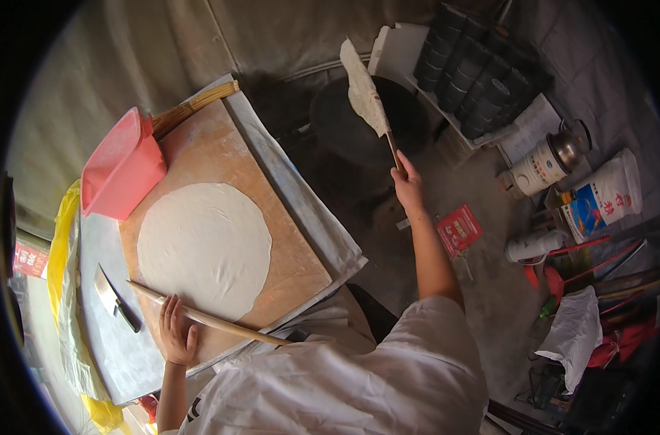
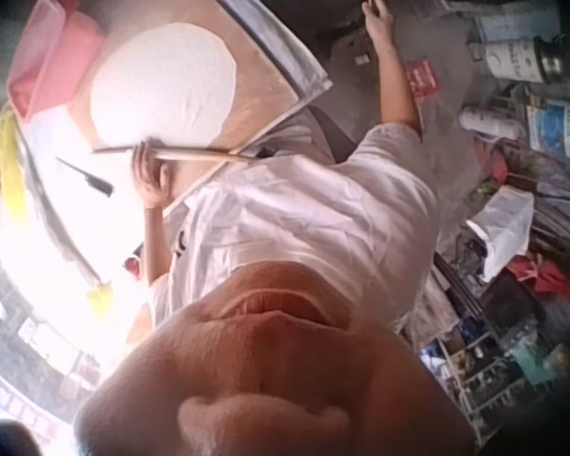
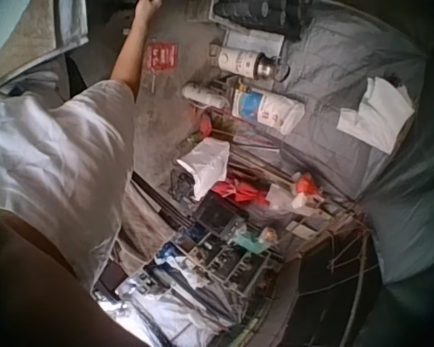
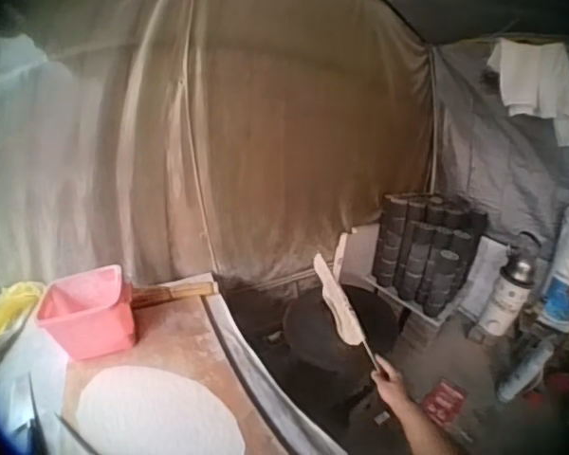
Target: The person rolls out dough into thin circular sheets using a rolling pin on a wooden board, then transfers the sheets to a cooking surface. The person also packages finished flatbreads into plastic bags and hands them to a customer.
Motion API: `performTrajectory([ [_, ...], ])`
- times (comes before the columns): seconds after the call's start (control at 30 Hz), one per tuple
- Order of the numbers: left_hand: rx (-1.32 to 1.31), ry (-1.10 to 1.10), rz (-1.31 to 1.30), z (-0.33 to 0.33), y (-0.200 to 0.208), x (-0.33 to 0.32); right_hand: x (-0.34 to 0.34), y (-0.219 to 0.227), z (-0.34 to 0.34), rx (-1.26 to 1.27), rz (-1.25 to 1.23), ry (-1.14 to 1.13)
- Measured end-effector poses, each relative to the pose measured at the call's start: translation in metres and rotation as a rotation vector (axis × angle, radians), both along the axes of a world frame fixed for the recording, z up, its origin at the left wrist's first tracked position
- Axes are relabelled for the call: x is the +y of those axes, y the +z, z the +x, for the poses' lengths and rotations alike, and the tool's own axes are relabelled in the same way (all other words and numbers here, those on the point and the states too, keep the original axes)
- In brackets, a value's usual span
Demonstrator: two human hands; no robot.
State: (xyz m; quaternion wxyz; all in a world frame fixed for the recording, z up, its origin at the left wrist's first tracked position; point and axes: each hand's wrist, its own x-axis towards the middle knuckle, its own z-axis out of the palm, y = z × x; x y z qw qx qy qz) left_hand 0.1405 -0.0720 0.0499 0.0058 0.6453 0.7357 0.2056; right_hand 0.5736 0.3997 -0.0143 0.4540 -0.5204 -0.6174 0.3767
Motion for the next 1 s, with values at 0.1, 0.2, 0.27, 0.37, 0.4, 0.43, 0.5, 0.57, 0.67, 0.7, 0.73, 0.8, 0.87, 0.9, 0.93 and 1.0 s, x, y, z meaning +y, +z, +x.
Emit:
performTrajectory([
  [0.1,0.001,0.009,-0.001,0.001,0.000,0.000,-0.010,0.013,-0.003,0.196,-0.152,0.004],
  [0.2,0.015,0.013,-0.001,0.002,0.001,-0.002,-0.012,0.008,-0.007,0.272,-0.212,-0.074],
  [0.27,0.018,0.012,0.001,0.002,0.001,-0.001,0.004,-0.025,0.002,0.239,-0.141,-0.125],
  [0.37,0.016,0.014,-0.007,0.000,-0.001,0.002,0.042,-0.091,0.031,0.054,-0.095,-0.228],
  [0.4,0.018,0.001,0.003,0.000,-0.001,0.005,0.052,-0.107,0.045,-0.024,-0.099,-0.274],
  [0.43,0.022,0.004,0.007,0.000,-0.001,0.004,0.059,-0.116,0.048,-0.100,-0.083,-0.281],
  [0.5,0.026,0.006,-0.010,-0.003,-0.002,0.000,0.061,-0.120,0.049,-0.257,-0.050,-0.296],
  [0.57,0.017,-0.049,-0.014,-0.009,-0.005,-0.005,0.051,-0.104,0.038,-0.497,-0.068,-0.291],
  [0.67,0.036,-0.140,-0.083,-0.021,0.002,0.006,0.013,-0.066,0.020,-0.892,0.111,-0.198],
  [0.7,0.037,-0.162,-0.104,-0.024,0.008,0.016,-0.002,-0.057,0.008,-0.815,0.262,-0.128],
  [0.73,0.042,-0.187,-0.105,-0.028,0.010,0.033,-0.016,-0.037,-0.006,-0.719,0.424,-0.072],
  [0.8,0.064,-0.187,-0.062,-0.035,0.001,0.091,-0.086,0.023,-0.058,-0.484,0.413,0.193],
  [0.87,0.019,-0.144,0.040,-0.041,-0.005,0.169,-0.169,0.064,-0.111,-0.512,0.404,0.451],
  [0.9,-0.029,0.028,0.037,-0.034,-0.004,0.207,-0.196,0.075,-0.140,-0.517,0.421,0.515],
  [0.93,-0.066,0.069,0.092,-0.028,-0.002,0.237,-0.211,0.081,-0.159,-0.529,0.444,0.578],
  [1.0,-0.307,0.021,0.337,0.018,0.015,0.275,-0.204,0.065,-0.176,-0.597,0.501,0.507],
])
